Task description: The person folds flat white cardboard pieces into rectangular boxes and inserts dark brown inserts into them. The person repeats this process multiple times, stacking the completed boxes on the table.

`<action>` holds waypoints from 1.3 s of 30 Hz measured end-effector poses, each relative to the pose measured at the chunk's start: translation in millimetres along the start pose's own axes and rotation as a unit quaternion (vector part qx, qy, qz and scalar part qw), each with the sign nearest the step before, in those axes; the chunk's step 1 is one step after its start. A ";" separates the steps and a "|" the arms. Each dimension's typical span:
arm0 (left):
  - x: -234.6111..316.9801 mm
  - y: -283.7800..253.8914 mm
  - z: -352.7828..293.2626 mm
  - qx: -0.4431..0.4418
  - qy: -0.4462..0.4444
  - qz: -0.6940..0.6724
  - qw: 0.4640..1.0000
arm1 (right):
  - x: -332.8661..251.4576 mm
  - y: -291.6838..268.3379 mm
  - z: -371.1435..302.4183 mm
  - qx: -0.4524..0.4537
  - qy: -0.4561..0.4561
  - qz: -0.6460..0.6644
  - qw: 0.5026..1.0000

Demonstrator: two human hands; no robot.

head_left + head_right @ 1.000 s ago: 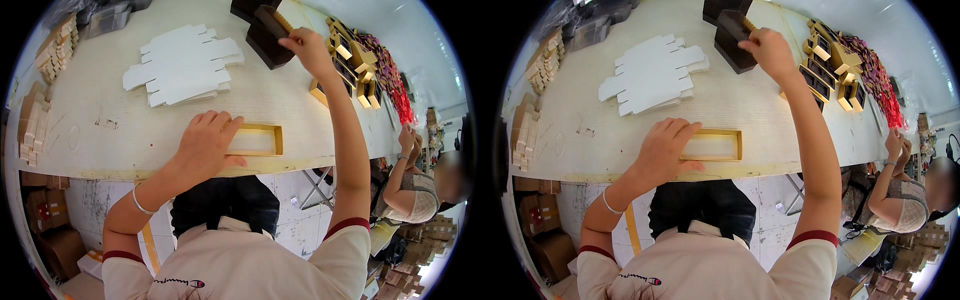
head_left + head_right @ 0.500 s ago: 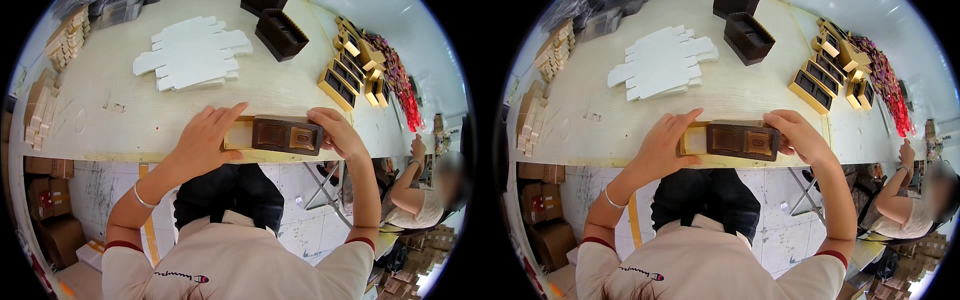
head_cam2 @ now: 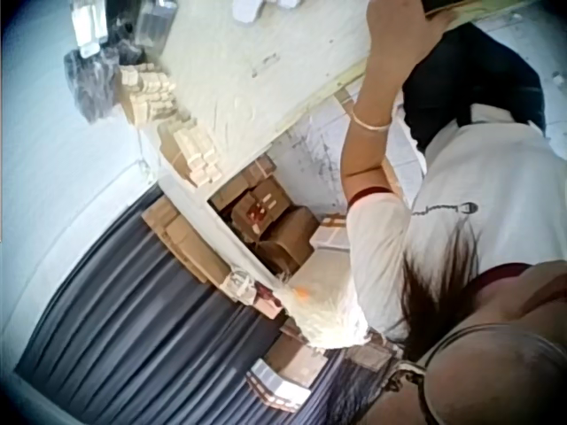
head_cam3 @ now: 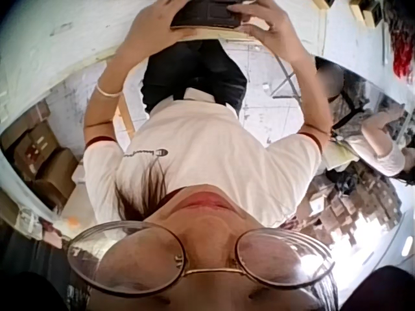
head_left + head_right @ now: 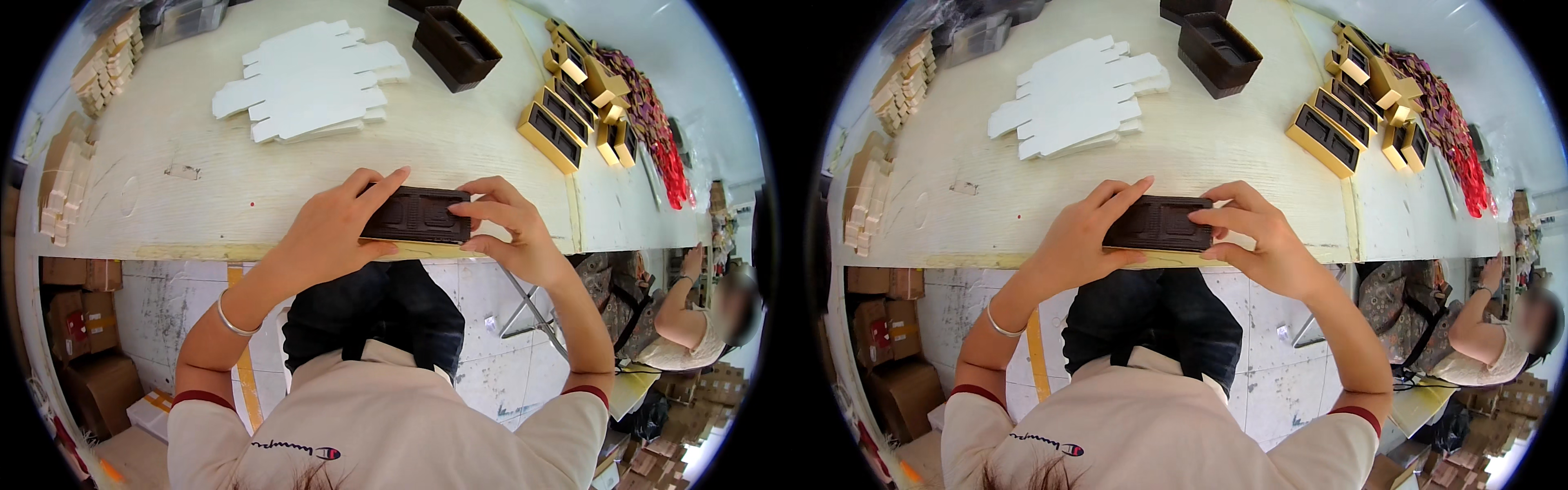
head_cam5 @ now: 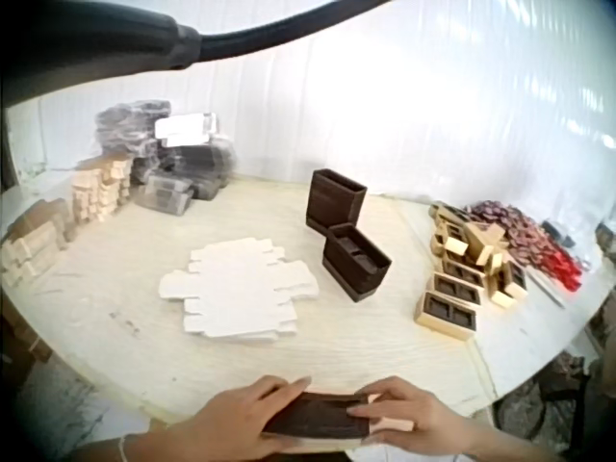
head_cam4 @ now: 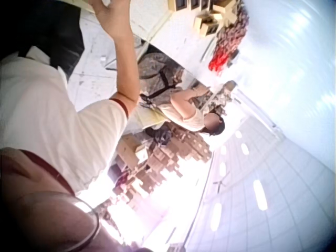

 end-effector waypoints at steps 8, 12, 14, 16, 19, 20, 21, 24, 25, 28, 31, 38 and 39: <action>-1.7 -13.1 9.8 -0.093 0.026 0.037 0.995 | -10.3 10.1 2.0 0.000 -0.051 -0.058 0.997; -6.0 -14.0 12.6 -0.098 0.050 0.051 0.993 | -5.9 25.6 -2.1 0.012 -0.005 0.009 1.000; -3.1 -17.7 13.6 -0.073 0.076 0.095 0.990 | -4.3 30.0 -3.3 0.026 -0.056 -0.032 0.998; 4.6 -18.3 11.1 -0.035 0.092 0.096 0.990 | -10.8 32.3 -2.2 0.005 -0.103 -0.091 0.991; 18.4 -16.1 1.7 0.006 0.099 0.117 0.988 | -7.4 35.0 -1.2 -0.057 -0.117 -0.132 0.983; 22.4 -14.5 -0.7 0.017 0.098 0.126 0.987 | -4.7 35.7 -1.7 -0.082 -0.112 -0.139 0.981; 24.5 -10.1 -0.9 0.014 0.099 0.111 0.989 | -2.8 35.0 0.0 -0.084 -0.104 -0.133 0.982; 17.8 -3.0 1.8 0.024 0.088 0.095 0.991 | -0.3 34.1 4.4 -0.061 -0.101 -0.109 0.987; 18.5 -2.4 1.2 0.021 0.094 0.098 0.991 | -0.8 35.8 3.6 -0.034 -0.115 -0.096 0.988; 19.6 -3.4 1.8 0.017 0.106 0.107 0.988 | -10.2 32.0 2.1 0.028 -0.118 -0.125 0.985; 19.2 -3.5 1.4 0.014 0.101 0.110 0.989 | -5.9 28.0 8.0 0.023 -0.095 -0.054 0.994; 21.5 1.0 4.6 0.024 0.088 0.136 0.987 | 16.6 15.2 29.7 -0.107 0.029 0.145 0.983; 22.3 2.7 4.5 0.028 0.084 0.149 0.985 | 17.3 16.2 28.3 -0.089 -0.005 0.102 0.991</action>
Point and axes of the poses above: each hand's wrist, its own z-axis towards the middle knuckle, its own y-axis out of the palm, x = y × z, the point moved 4 cm from there along z, towards the middle knuckle, and after that the axes turned 8 degrees about x, right-handed, at the moved point
